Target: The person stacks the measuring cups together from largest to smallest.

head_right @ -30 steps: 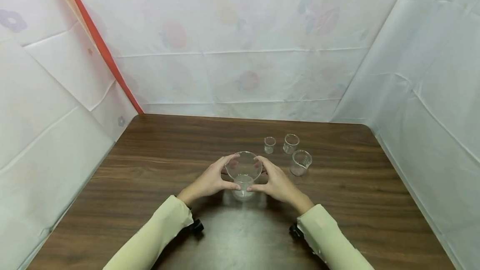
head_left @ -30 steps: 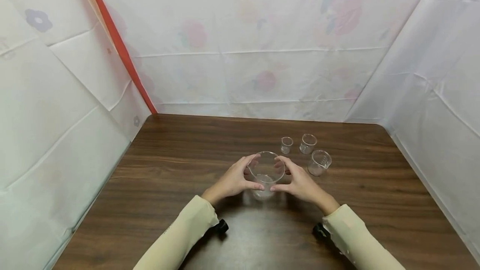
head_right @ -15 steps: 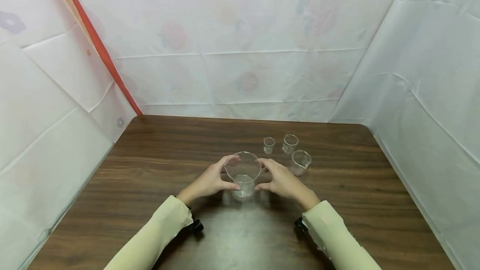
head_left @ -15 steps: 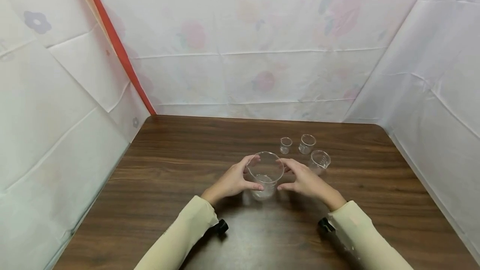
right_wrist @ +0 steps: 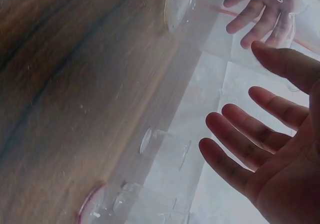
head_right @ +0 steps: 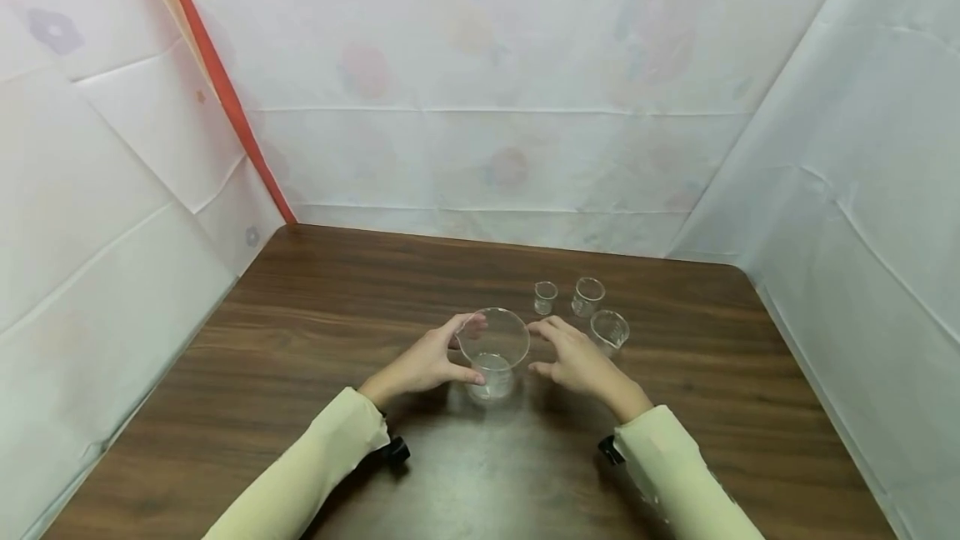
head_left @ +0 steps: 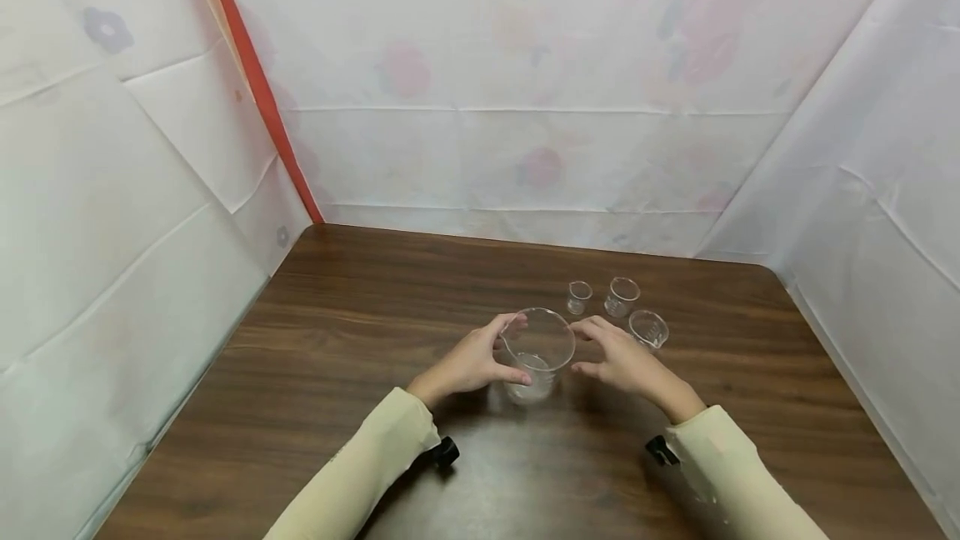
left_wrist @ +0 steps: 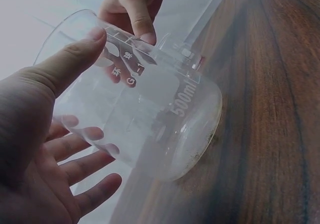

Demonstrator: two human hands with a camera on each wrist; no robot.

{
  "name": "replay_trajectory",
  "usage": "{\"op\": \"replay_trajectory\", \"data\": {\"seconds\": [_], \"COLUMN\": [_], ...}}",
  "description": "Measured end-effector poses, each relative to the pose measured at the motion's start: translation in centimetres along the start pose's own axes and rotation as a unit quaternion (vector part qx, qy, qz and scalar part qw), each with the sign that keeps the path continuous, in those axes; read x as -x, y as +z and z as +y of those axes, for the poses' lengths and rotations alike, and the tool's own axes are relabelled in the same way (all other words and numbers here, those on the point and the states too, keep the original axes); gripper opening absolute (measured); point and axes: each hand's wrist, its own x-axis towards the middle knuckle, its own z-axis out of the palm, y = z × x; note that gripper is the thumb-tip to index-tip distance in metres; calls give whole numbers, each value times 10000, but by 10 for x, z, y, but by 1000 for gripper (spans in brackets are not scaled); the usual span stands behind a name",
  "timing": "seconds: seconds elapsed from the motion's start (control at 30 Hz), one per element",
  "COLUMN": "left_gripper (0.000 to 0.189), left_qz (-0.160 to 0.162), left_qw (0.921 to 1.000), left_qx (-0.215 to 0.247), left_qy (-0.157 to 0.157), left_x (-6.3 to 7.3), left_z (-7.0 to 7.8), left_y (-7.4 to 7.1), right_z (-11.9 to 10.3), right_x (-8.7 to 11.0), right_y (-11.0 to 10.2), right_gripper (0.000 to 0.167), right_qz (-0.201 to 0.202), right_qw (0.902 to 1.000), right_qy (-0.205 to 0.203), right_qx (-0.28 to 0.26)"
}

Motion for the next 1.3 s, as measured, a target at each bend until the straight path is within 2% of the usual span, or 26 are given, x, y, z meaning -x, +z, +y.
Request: {"op": "replay_trajectory", "data": {"seconds": [0.5,0.73,0.9,1.17,1.3], "left_gripper": [90,90,89,90,90], "left_qz": [78,43,36,51,41], "left_qw": [9999,10000,10000,10000,10000], "left_qx": [-15,-27,-6,-5,22], "left_qy": [-73,-55,-77,-80,-52], "left_x": [1,0,-1,1,0], "left_z": [3,3,2,1,1], "left_y": [-1,-1,-1,-1,0], "right_z": [7,15,21,32,40], "right_x": [-4,-7,-11,-12,-9], "right_y": [-23,-45,-59,-68,-70], "right_gripper": [35,29,26,31,40], "right_qz": [-141,-206,-455,-729,-880], "right_qw": [9991,9982,9969,9945,9931], "right_qy": [0,170,199,513,572], "right_qx": [411,538,616,554,520]}}
